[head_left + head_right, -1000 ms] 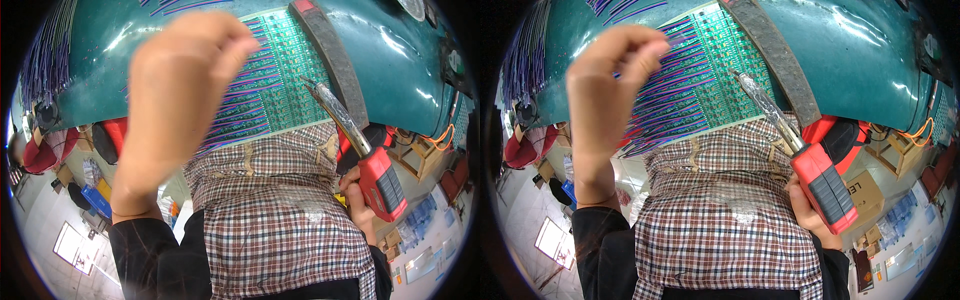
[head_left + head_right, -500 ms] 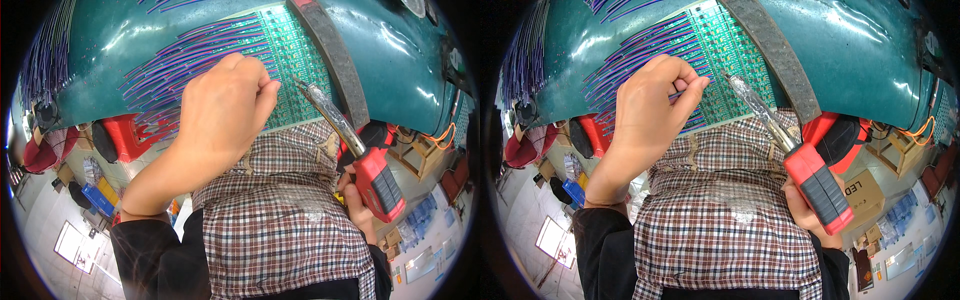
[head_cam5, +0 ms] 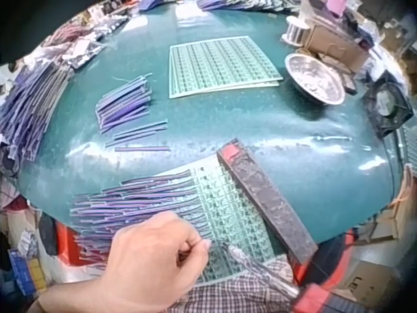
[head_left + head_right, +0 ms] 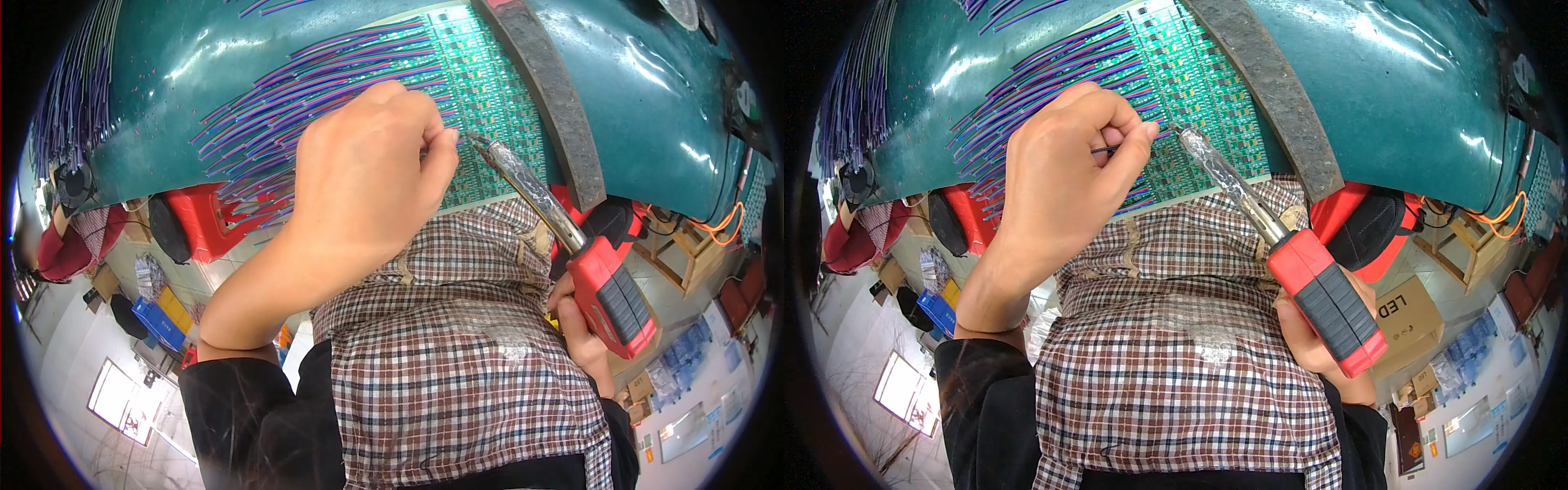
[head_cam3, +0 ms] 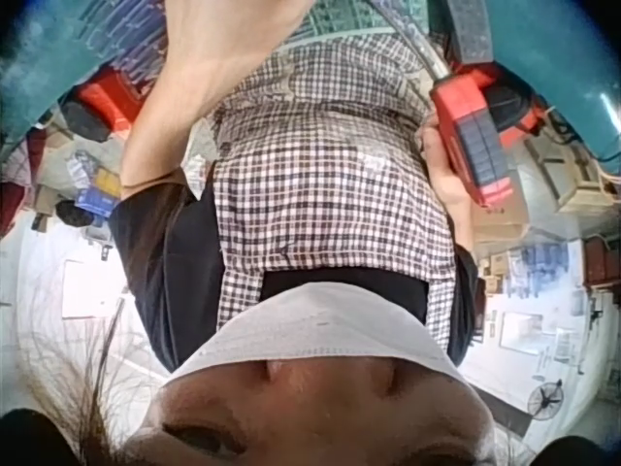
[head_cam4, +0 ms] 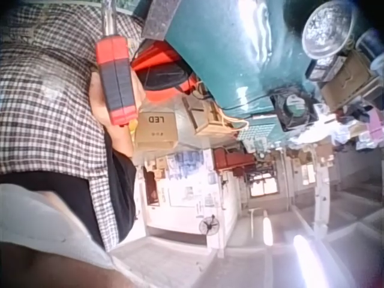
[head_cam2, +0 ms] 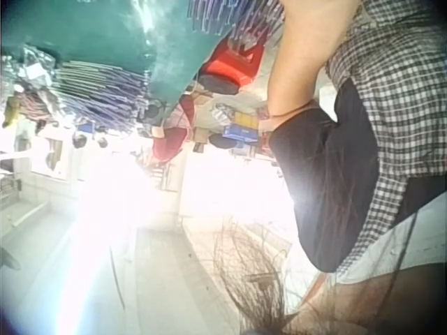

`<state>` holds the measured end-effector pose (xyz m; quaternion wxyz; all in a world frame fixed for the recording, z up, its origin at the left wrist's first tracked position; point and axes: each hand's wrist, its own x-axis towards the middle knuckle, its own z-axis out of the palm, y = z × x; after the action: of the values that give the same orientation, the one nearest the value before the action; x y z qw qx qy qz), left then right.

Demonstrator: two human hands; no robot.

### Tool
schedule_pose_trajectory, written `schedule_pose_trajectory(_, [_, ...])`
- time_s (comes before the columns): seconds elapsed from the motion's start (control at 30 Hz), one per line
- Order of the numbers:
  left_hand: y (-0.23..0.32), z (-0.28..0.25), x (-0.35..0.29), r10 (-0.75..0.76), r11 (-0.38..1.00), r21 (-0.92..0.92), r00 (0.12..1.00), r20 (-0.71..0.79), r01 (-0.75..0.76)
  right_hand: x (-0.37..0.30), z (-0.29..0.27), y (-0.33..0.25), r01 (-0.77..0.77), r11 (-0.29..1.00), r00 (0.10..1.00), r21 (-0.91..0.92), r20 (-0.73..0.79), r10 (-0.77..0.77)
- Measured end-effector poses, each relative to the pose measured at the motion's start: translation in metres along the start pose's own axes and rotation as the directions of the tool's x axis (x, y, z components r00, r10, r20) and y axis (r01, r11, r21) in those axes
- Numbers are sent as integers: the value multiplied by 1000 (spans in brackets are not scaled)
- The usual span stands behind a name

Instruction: The person solders multiple wire components onto a large electronic circuit board assembly using a soldering iron and solder.

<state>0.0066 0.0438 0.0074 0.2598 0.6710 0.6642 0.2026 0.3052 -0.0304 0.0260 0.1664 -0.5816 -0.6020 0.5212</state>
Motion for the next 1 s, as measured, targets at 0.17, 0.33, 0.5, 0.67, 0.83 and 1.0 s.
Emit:
schedule_pose_trajectory(0.17, [3,1,0,-29,998,49,1000,11,28,0,0,3,9,1000,1000,19,15,-9])
schedule_pose_trajectory(0.33, [2,3,0,-17,998,63,1000,-9,17,0,1,8,45,999,999,18,15,-46])
schedule_pose_trajectory(0.5, [0,3,-1,-6,997,76,1000,-26,8,-4,-6,5,49,996,998,-81,36,-46])
schedule_pose_trajectory(0.67, [1,6,-1,7,995,99,999,-35,-3,-7,-3,8,-15,999,1000,-34,6,15])
schedule_pose_trajectory(0.83, [0,7,-3,19,995,103,999,-46,-14,-4,-1,6,2,1000,1000,-5,12,-2])
schedule_pose_trajectory(1.0, [2,8,-4,16,991,137,999,-50,-9,-2,-1,4,-14,1000,1000,-1,19,14])
